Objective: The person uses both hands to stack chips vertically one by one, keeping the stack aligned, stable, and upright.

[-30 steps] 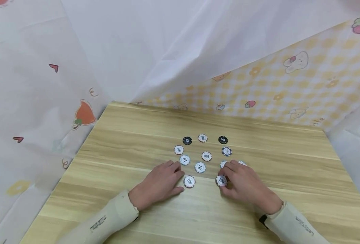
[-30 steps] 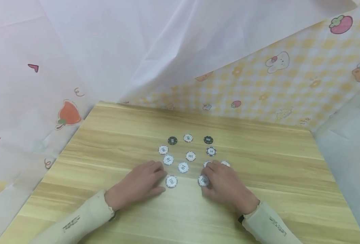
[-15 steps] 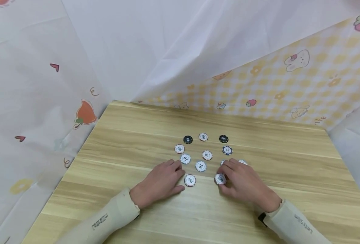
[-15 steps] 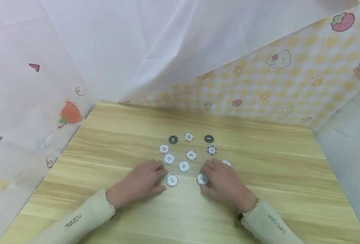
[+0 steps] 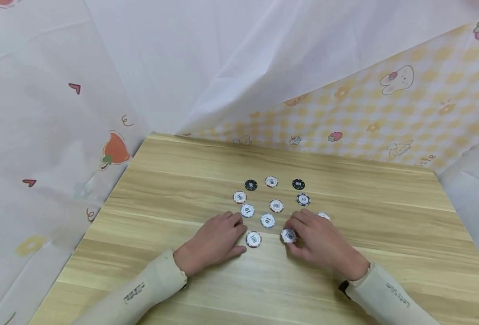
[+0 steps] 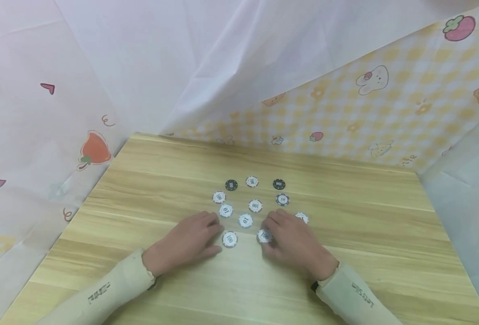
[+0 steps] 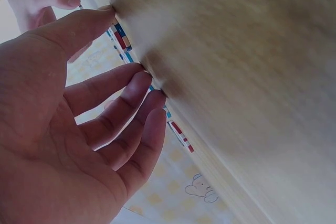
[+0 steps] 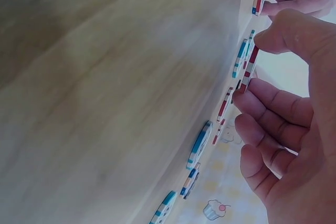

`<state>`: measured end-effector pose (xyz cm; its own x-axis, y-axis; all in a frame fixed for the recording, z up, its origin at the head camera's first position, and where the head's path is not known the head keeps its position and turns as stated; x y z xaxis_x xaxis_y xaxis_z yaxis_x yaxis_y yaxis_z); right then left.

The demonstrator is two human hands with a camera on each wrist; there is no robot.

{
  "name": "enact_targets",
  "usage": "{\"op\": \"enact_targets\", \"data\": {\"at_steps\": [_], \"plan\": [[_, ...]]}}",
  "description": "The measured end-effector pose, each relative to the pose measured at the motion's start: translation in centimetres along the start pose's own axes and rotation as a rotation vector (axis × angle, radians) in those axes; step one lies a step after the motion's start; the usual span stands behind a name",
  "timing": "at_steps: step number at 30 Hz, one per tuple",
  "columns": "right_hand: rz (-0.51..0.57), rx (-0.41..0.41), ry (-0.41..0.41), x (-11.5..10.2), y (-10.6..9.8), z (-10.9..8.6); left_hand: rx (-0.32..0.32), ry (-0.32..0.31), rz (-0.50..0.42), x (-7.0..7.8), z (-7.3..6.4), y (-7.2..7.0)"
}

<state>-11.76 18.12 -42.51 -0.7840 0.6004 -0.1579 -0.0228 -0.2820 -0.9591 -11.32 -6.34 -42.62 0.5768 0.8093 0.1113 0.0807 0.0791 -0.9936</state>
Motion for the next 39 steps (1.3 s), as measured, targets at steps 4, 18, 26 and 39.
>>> {"op": "enact_targets", "data": {"at_steps": [4, 18, 26, 39], "plan": [[-0.001, -0.003, -0.008, -0.1, 0.1, 0.4, 0.004, 0.001, -0.005, 0.0, 0.0, -0.1], [0.015, -0.02, -0.046, -0.9, 0.6, 1.8, 0.025, 0.013, -0.004, 0.1, -0.1, 0.0], [0.008, -0.015, -0.088, -1.5, 0.3, 2.6, 0.022, 0.005, -0.003, 0.1, -0.1, 0.1], [0.008, -0.049, -0.104, -2.3, 0.8, 3.7, 0.006, -0.005, 0.001, 0.0, 0.0, 0.3]]}}
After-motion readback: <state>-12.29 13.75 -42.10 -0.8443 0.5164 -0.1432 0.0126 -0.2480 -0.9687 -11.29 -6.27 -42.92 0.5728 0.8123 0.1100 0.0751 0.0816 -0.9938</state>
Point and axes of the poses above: each hand's wrist, its own z-axis towards the middle knuckle, its own y-axis out of the palm, x = y × z, the point moved 5 cm from there along z, towards the middle knuckle, and after that the axes turned 9 degrees about -y, right-handed, at the moved point
